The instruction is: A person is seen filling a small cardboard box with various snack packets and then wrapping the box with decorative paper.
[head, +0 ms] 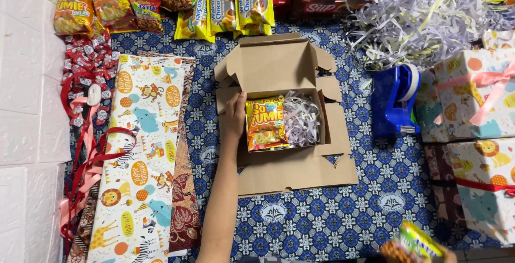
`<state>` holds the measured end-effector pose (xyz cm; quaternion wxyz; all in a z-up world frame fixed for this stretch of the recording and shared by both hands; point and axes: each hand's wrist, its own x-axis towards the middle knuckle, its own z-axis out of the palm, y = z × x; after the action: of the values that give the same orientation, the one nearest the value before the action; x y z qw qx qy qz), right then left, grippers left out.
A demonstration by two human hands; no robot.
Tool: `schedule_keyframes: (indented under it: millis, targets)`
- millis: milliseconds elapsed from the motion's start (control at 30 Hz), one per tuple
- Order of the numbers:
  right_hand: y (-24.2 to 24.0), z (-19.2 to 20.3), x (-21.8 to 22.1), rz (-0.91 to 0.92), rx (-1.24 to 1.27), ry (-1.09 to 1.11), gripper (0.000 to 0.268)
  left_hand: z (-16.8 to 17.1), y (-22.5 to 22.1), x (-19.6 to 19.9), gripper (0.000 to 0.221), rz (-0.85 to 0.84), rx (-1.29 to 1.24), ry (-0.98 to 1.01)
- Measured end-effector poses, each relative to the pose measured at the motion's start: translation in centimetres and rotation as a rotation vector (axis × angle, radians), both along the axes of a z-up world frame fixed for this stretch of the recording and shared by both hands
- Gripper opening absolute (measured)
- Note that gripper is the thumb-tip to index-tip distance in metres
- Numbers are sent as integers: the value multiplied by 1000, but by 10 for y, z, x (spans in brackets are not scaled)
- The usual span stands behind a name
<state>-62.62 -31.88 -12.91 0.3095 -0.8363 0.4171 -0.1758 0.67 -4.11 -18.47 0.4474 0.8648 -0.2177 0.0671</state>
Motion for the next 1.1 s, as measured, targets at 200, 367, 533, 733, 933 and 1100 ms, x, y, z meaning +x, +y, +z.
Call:
schedule_keyframes:
  millis: [200, 367, 533, 733, 933, 1100]
  targets:
    - [52, 188, 277, 177, 647, -344, 42, -17, -2, 10, 30, 154, 371, -606]
    - [48, 216, 401, 521, 553, -422, 38, -101, -20, 29, 32, 122, 314, -493]
    - [56, 239, 473, 788, 92, -234, 37, -55, -21, 17, 40, -27, 292, 116]
    - [54, 238, 491, 835, -89, 4, 35, 46, -21, -7, 51, 51, -11, 674]
    - [58, 241, 494, 856, -332, 113, 39, 22, -20, -1, 50, 28, 71, 564]
    - [63, 236, 493, 795, -408, 151, 44, 13, -19, 2, 49, 9, 73, 552]
